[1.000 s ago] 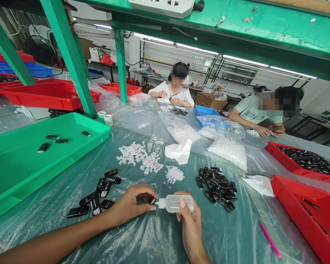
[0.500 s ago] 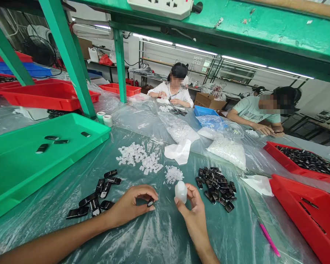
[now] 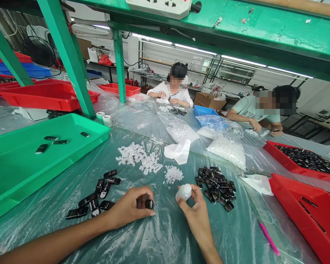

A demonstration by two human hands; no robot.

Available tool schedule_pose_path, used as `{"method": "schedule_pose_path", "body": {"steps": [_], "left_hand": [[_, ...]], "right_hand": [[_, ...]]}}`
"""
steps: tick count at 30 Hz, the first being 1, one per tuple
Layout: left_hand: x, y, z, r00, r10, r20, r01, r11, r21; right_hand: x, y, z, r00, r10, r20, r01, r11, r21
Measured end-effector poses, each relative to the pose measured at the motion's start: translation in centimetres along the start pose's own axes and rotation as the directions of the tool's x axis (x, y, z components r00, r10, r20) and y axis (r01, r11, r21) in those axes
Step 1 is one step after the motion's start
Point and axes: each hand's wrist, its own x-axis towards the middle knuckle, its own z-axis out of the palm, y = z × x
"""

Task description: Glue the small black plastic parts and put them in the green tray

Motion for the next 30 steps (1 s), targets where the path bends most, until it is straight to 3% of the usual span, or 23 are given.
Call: {"method": "schedule_pose_path", "body": {"steps": [7, 12, 21, 30], "left_hand": [[0.0, -0.3, 0.1, 1.000, -0.021, -0.002, 0.021, 0.998, -0.054], [0.1, -0.6, -0.1, 0.998, -0.037, 0.055, 0.043, 0.993, -0.113], [0.0, -0.4, -0.1, 0.998, 0.005, -0.066, 0.001, 0.996, 0.092], [0.1, -0.6, -0.1, 0.988, 0.029, -0.152, 0.002, 0.980, 0.199]], "right_hand": [[-0.3, -0.7, 0.3, 0.999, 0.034, 0.041, -0.036, 0.998, 0.053], [-0.9, -1.0, 0.4, 0.992, 0.044, 0.122, -0.073, 0.967, 0.246], [-1.9, -1.4, 1.3, 0.972, 0.013, 0.235, -0.142, 0.830, 0.540], [-2.0, -0.7, 1.9, 0.965, 0.097, 0.245, -0.221, 0.804, 0.552]]}}
